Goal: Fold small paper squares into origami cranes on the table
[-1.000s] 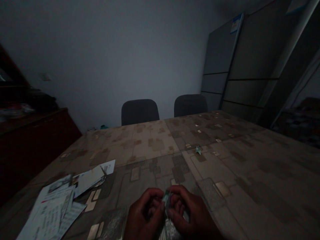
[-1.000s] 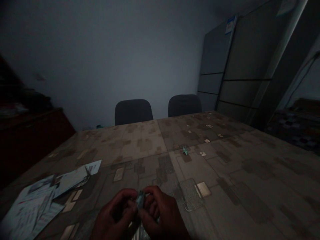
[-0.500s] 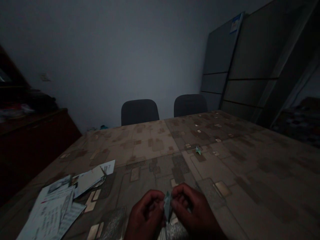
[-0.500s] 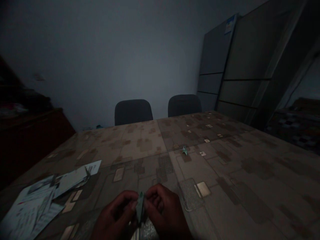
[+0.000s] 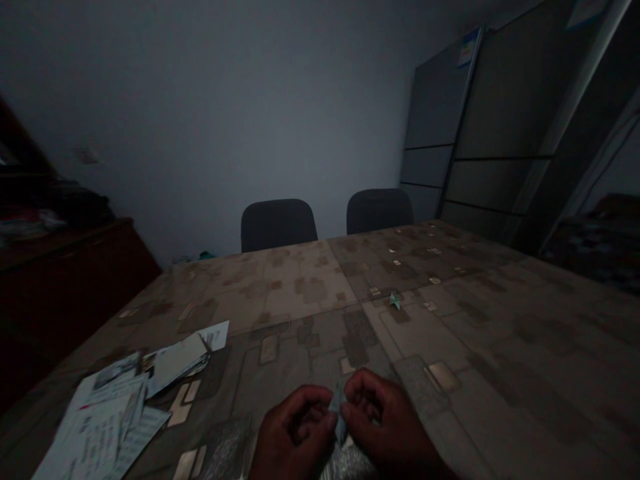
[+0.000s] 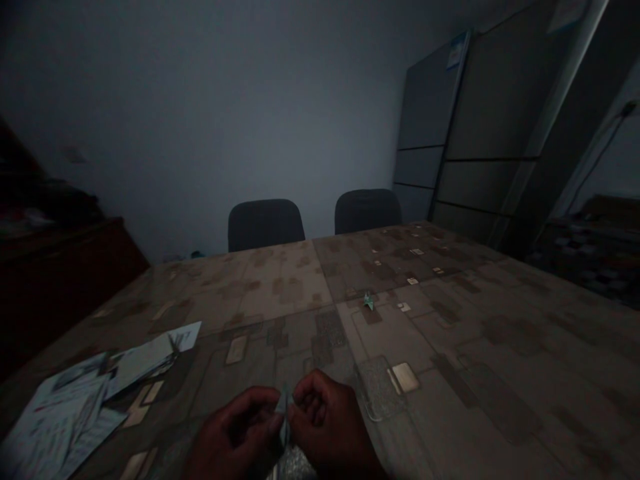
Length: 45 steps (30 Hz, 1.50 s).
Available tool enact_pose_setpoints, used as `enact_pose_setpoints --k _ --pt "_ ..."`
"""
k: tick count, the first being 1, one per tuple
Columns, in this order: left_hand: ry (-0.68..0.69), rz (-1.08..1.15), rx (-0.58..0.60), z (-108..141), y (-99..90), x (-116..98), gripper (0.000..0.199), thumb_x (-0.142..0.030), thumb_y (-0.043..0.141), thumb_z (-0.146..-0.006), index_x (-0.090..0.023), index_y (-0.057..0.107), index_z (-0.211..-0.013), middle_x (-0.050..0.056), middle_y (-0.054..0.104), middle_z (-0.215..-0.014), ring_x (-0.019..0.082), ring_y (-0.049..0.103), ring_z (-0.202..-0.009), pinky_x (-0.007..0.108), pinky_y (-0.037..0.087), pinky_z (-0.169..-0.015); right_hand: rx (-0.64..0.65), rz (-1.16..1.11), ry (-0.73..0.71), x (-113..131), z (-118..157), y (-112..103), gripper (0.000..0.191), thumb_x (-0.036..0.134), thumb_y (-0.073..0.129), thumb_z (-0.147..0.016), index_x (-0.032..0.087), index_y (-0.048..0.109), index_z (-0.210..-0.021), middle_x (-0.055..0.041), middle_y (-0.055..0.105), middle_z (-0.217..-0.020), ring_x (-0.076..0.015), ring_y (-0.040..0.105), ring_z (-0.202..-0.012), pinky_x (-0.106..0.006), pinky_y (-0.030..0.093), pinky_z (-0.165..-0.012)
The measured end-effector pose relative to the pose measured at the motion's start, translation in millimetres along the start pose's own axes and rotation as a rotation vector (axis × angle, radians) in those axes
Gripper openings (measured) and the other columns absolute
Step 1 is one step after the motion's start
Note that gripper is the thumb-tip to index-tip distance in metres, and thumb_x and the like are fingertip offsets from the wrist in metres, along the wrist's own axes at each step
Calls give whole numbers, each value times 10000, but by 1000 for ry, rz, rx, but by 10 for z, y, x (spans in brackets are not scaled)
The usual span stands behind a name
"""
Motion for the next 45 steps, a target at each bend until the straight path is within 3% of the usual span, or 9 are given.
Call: enact_pose_setpoints --k 4,10,14,18,25,29,34,41,45 --pt "-78 72 -27 -73 -20 175 263 -269 848 -516 -154 645 -638 -43 581 -465 91 501 -409 193 400 -432 13 -72 30 -42 -19 27 107 249 606 -678 180 525 -682 58 441 -559 -100 425 -514 -206 339 -497" --pt "-92 139 3 -90 2 208 279 -238 858 -514 -153 613 -619 -79 529 -402 62 480 -351 159 333 -390 11 -49 43 -56 -24 41 75 214 573 -644 186 508 -667 71 410 -542 -93 396 -499 -207 322 -487" --pt "-124 192 85 -120 50 312 357 -334 888 -486 -154 609 -614 -70 550 -408 71 495 -343 171 352 -390 -6 -37 56 -61 -40 19 85 218 563 -614 195 482 -624 77 399 -513 -88 376 -483 -208 292 -475" --pt "-120 159 146 -203 42 403 386 -441 847 -561 -128 641 -656 -17 610 -404 92 522 -353 186 377 -412 40 -124 129 -114 -60 32 61 226 527 -628 179 520 -666 57 490 -510 -94 428 -461 -206 315 -461" --pt "-102 229 130 -224 28 334 380 -441 847 -565 -143 614 -600 -32 593 -392 75 491 -354 169 356 -407 88 -146 79 -77 -59 35 227 378 542 -792 160 559 -728 28 559 -571 -98 468 -478 -209 362 -489" --pt "-90 180 113 -226 39 334 382 -454 838 -573 -147 612 -607 -28 595 -383 71 474 -336 166 330 -401 104 -150 71 -110 -47 51 245 388 627 -761 166 542 -703 51 512 -553 -97 465 -486 -213 356 -504" --pt "-81 154 143 -207 91 264 454 -561 733 -662 -135 611 -566 -1 598 -432 96 509 -401 187 364 -432 116 -168 93 -168 -74 47 312 454 618 -765 153 552 -716 30 567 -555 -91 464 -448 -214 365 -488" --pt "-50 152 138 -194 79 253 389 -483 798 -628 -125 657 -680 -16 610 -421 90 495 -369 191 360 -418 116 -221 118 -216 -76 51 359 498 637 -738 166 515 -675 20 591 -558 -82 458 -421 -206 353 -456" --pt "-74 162 153 -220 67 326 387 -463 824 -596 -150 598 -617 -24 603 -375 73 467 -319 175 323 -393 140 -223 130 -210 -51 66 396 536 644 -718 162 519 -674 8 604 -564 -78 446 -400 -206 334 -441"
Point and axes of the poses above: each hand's wrist, its own z-axis away from the middle knuckle, its own y-axis out of the palm, x = y × z, the point moved 9 cm from there along -z, towards the middle knuckle
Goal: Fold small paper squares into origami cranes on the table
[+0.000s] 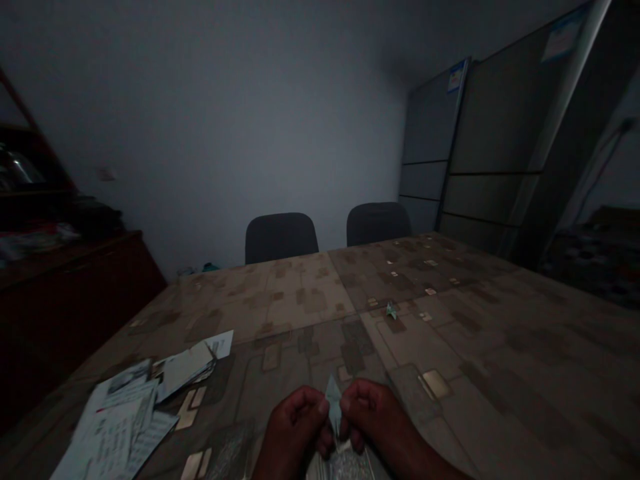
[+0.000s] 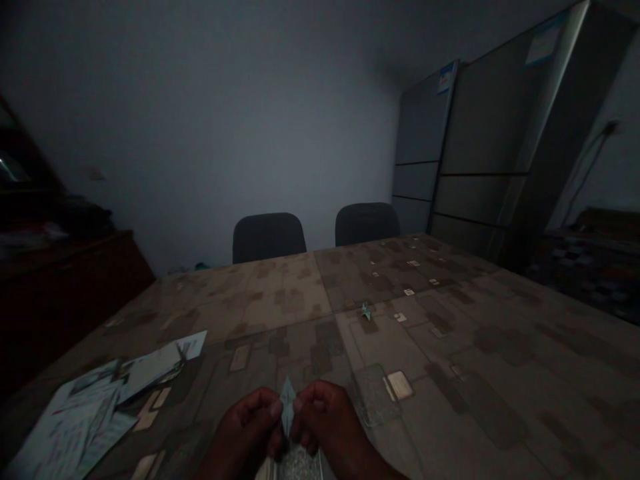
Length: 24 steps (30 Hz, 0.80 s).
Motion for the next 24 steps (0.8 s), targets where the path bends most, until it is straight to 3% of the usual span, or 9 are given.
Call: enact_pose_setpoints --k 4,9,15,19,24 --pt "0 20 45 8 33 -35 385 -465 791 -641 -151 578 -579 -18 597 -389 75 467 -331 182 339 -400 37 -25 -32 42 17 19 426 562 633 -733 149 543 -679 5 594 -568 -78 452 -421 -208 343 -463" --pt "-4 30 60 39 62 -92 360 -470 757 -692 -130 640 -673 -9 619 -445 86 508 -400 181 370 -438 3 -5 -26 -2 -17 -6 449 591 627 -715 161 513 -652 0 586 -542 -82 443 -410 -205 332 -445" --pt "-18 -8 21 38 20 -40 403 -486 819 -595 -146 607 -640 -23 611 -385 73 473 -330 175 341 -405 -62 41 -9 31 23 4 309 449 646 -704 173 508 -688 38 523 -526 -90 421 -439 -214 321 -459" --pt "-13 -29 12 50 12 -33 402 -494 807 -609 -159 586 -624 -28 611 -380 69 476 -332 170 334 -410 -138 67 -103 171 77 -37 193 303 662 -684 159 548 -743 46 491 -585 -109 446 -547 -222 342 -527" --pt "-7 -1 52 50 33 -34 354 -461 769 -684 -139 624 -713 -17 635 -419 75 505 -359 176 366 -425 -126 31 -54 129 66 -44 226 337 648 -691 151 552 -773 41 504 -591 -104 442 -527 -225 335 -511"
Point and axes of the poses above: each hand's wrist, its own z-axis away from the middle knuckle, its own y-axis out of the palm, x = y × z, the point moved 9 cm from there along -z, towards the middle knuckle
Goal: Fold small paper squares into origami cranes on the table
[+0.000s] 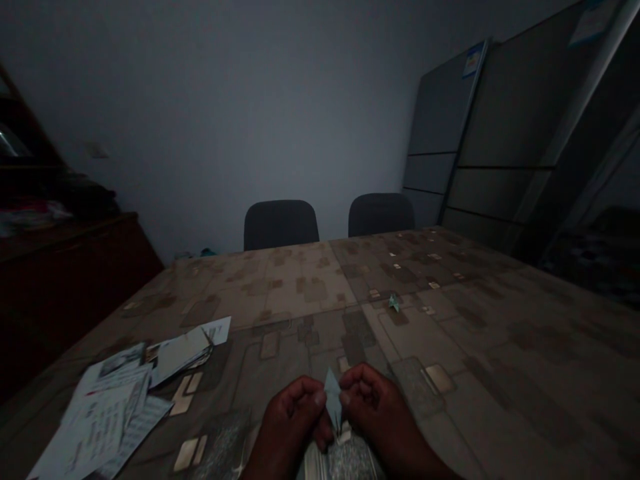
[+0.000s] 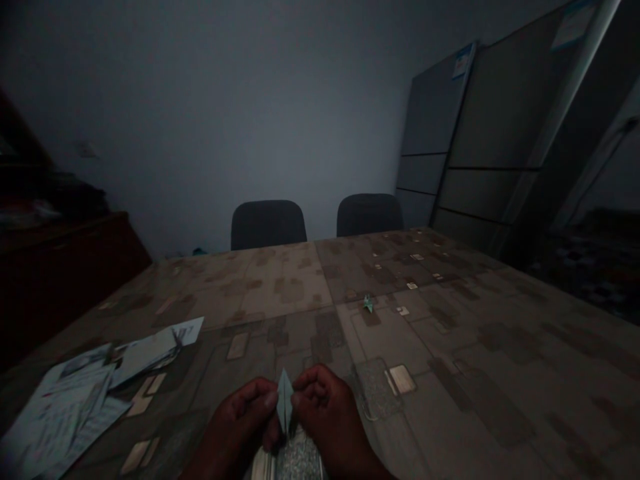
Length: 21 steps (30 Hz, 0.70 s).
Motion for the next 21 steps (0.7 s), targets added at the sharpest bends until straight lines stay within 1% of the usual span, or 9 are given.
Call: enact_pose_setpoints --k 4,8,11,17,21 --pt "-15 -1 -7 -24 -23 40 381 -483 778 -662 -142 613 -688 -21 626 -393 72 497 -329 168 348 -399 25 -47 44 -43 -11 24 272 394 641 -692 161 537 -787 53 509 -559 -87 427 -465 -215 331 -476" --pt "-9 -22 -24 -25 -35 40 399 -499 792 -631 -153 596 -663 -22 625 -386 71 486 -318 168 330 -393 36 -51 47 -51 -2 33 279 400 650 -687 162 538 -782 62 496 -542 -83 432 -453 -209 339 -469" --pt "-13 -50 -35 -6 -32 19 396 -501 785 -641 -152 601 -661 -26 613 -388 67 477 -332 169 327 -407 47 -67 33 -53 10 39 260 377 648 -704 165 533 -802 56 514 -563 -85 447 -467 -206 348 -475" --pt "18 -48 4 4 0 -22 372 -493 729 -720 -141 621 -668 -14 612 -427 80 503 -382 180 360 -438 4 -63 44 -91 -5 8 247 354 654 -683 163 527 -776 64 498 -556 -77 428 -454 -204 328 -464" --pt "6 -17 17 0 12 3 367 -488 752 -696 -139 637 -694 -15 614 -434 84 502 -377 187 374 -436 18 -75 26 -101 -17 20 240 351 641 -704 153 539 -797 52 508 -579 -82 438 -473 -210 331 -479"
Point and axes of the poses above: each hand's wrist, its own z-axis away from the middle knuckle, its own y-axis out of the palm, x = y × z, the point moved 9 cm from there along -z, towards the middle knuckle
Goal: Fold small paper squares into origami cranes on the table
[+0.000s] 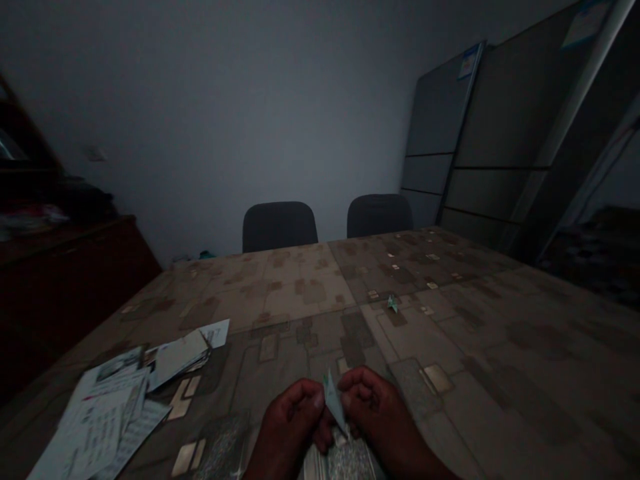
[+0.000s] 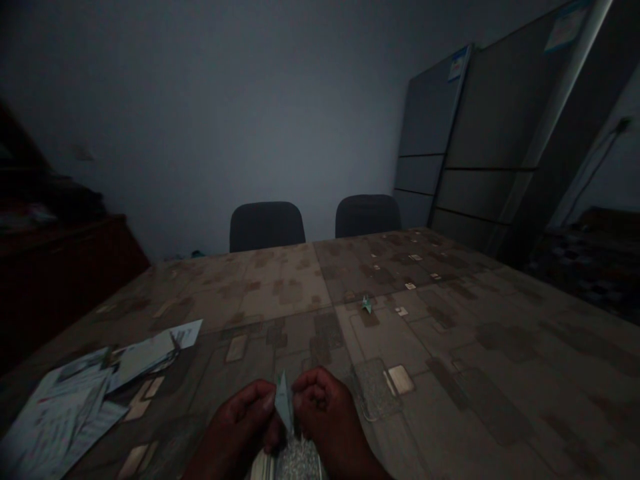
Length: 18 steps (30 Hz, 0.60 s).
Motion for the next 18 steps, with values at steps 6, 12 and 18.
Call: enact_pose_setpoints --k 6,12,18 --pt "4 -13 -10 19 18 -43 387 -508 718 -722 -132 648 -665 -9 604 -434 88 507 -402 194 383 -460 -14 28 -21 41 23 -5 214 327 644 -711 155 543 -788 51 504 -590 -89 437 -497 -215 331 -494" --pt "7 -41 -18 39 16 -48 344 -465 754 -702 -132 666 -716 -11 618 -452 82 499 -399 191 374 -457 -26 55 -67 112 54 -7 160 288 641 -748 159 561 -798 46 517 -597 -107 473 -538 -217 347 -526" --pt "-7 -22 -42 34 -10 -6 358 -473 776 -667 -135 678 -732 -13 613 -444 82 494 -400 195 378 -457 -31 125 -87 119 66 -7 171 311 637 -761 158 581 -811 20 540 -641 -135 513 -596 -238 384 -570"
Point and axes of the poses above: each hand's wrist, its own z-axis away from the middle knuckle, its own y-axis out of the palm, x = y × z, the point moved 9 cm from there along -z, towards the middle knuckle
